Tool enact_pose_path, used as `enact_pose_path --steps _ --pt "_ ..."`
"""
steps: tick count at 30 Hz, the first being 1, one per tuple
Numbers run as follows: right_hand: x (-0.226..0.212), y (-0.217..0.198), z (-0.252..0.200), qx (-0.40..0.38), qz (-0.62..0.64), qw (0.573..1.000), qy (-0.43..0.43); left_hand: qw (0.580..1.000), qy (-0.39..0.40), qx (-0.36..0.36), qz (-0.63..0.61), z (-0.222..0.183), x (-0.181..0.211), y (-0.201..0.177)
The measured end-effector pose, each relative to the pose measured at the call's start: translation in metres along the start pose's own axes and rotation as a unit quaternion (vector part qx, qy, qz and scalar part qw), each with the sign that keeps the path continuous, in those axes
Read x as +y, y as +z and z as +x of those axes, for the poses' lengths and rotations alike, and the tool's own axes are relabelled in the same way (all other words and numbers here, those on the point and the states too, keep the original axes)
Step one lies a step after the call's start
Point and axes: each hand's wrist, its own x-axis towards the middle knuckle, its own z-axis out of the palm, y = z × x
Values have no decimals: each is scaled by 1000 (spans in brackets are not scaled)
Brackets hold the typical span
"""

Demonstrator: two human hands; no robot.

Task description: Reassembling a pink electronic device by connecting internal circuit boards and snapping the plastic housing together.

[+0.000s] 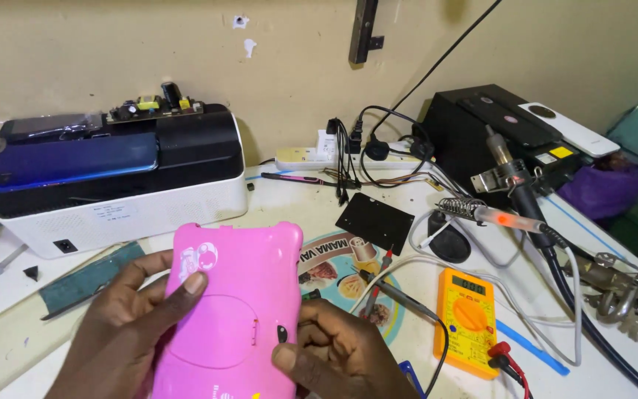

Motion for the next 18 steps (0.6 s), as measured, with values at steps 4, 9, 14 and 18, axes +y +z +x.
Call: enact_pose_path --steps 4,9,14,18 --pt "6 1 3 28 31 999 6 990 11 7 143 -1 -12 3" --pt "12 2 7 63 66 996 11 949 29 14 312 -1 -26 7" --pt "15 6 6 19 49 999 8 932 60 30 357 9 -40 1" --pt "6 4 2 52 -35 989 133 952 34 6 304 -16 -22 12"
